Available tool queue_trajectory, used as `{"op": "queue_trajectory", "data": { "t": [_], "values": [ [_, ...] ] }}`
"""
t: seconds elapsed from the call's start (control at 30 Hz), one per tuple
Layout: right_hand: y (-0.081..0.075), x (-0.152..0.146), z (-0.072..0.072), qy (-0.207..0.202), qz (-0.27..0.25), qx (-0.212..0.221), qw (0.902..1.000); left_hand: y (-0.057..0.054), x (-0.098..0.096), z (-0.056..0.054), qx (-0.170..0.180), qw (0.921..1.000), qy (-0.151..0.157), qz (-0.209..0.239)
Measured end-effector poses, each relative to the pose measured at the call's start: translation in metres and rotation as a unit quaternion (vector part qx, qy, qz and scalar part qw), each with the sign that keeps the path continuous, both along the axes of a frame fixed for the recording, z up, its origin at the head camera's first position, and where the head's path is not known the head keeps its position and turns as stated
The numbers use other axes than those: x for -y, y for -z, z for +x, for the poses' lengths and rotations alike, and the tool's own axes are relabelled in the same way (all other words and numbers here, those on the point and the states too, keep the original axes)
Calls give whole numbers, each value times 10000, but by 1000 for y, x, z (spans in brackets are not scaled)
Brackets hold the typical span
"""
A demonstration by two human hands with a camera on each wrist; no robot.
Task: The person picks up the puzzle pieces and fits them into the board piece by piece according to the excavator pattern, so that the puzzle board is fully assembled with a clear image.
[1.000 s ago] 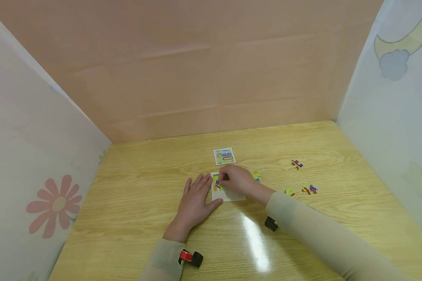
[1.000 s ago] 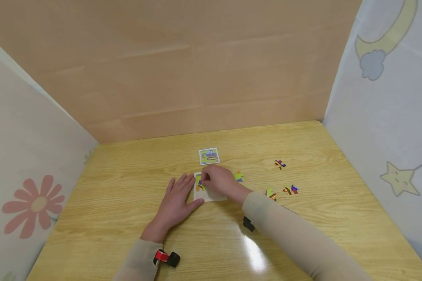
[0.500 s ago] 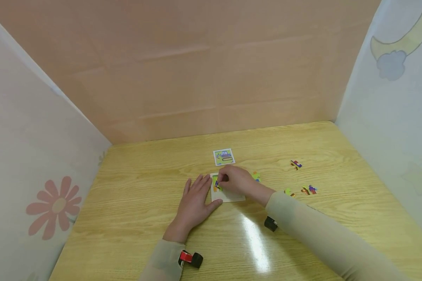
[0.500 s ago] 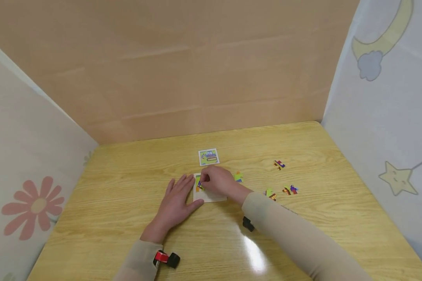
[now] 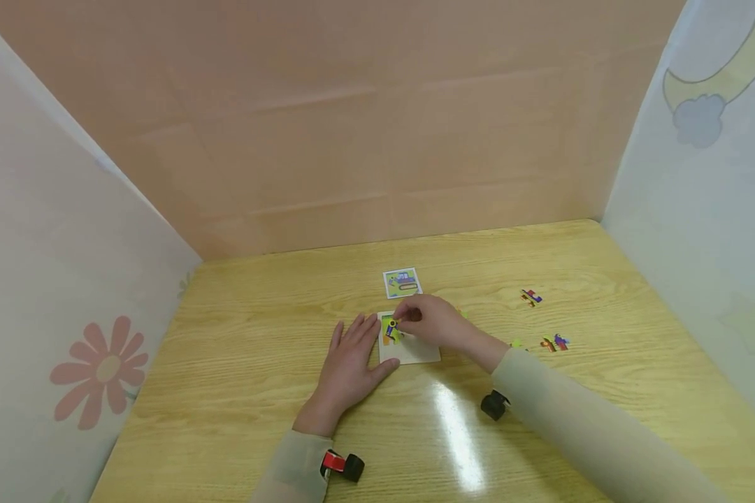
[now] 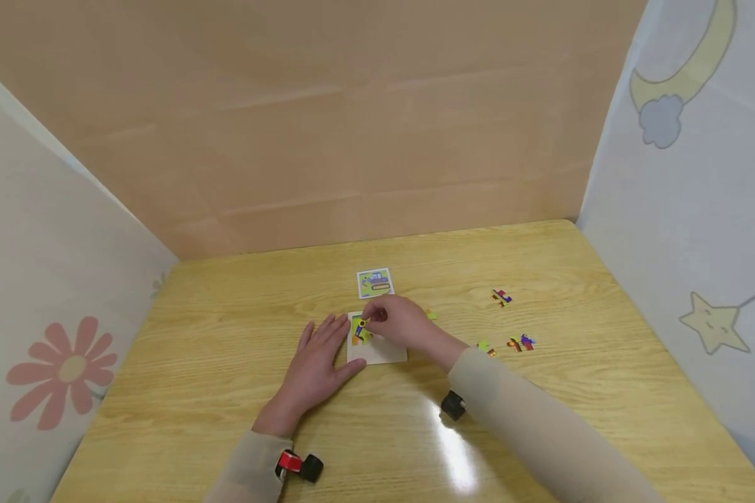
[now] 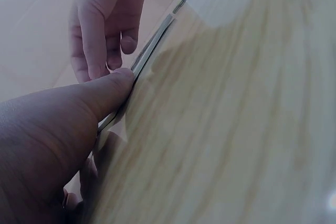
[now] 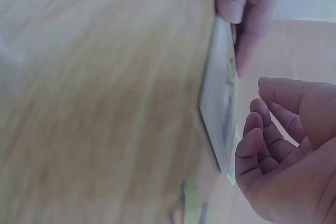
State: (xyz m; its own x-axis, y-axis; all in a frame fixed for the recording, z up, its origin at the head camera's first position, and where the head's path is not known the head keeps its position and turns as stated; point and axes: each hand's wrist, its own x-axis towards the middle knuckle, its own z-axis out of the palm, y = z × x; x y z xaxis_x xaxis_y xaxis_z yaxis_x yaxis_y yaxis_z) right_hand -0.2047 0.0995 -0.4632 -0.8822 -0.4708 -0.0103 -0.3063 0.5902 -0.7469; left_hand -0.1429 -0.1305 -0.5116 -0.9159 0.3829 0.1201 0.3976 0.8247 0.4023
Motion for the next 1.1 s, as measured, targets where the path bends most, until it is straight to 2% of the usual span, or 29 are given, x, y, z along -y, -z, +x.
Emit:
{"op": "queue_trajectory", "data": {
  "t": [0.27, 0.5, 0.67, 1.1],
  "values": [
    [-22, -26, 0, 557, -38, 49, 9984, -1, -3, -3, 56, 10000, -5, -40],
    [-34, -55, -5, 712, -150, -87, 9973, -2, -5, -3, 114, 9999, -25, -78],
    [-40, -72, -8, 854, -8, -253, 9960, -1, -4, -4, 124, 9999, -45, -88],
    [-62, -126, -2, 1294, 154, -208, 9913, 1, -5, -5, 26, 10000, 52, -73]
  ]
}}
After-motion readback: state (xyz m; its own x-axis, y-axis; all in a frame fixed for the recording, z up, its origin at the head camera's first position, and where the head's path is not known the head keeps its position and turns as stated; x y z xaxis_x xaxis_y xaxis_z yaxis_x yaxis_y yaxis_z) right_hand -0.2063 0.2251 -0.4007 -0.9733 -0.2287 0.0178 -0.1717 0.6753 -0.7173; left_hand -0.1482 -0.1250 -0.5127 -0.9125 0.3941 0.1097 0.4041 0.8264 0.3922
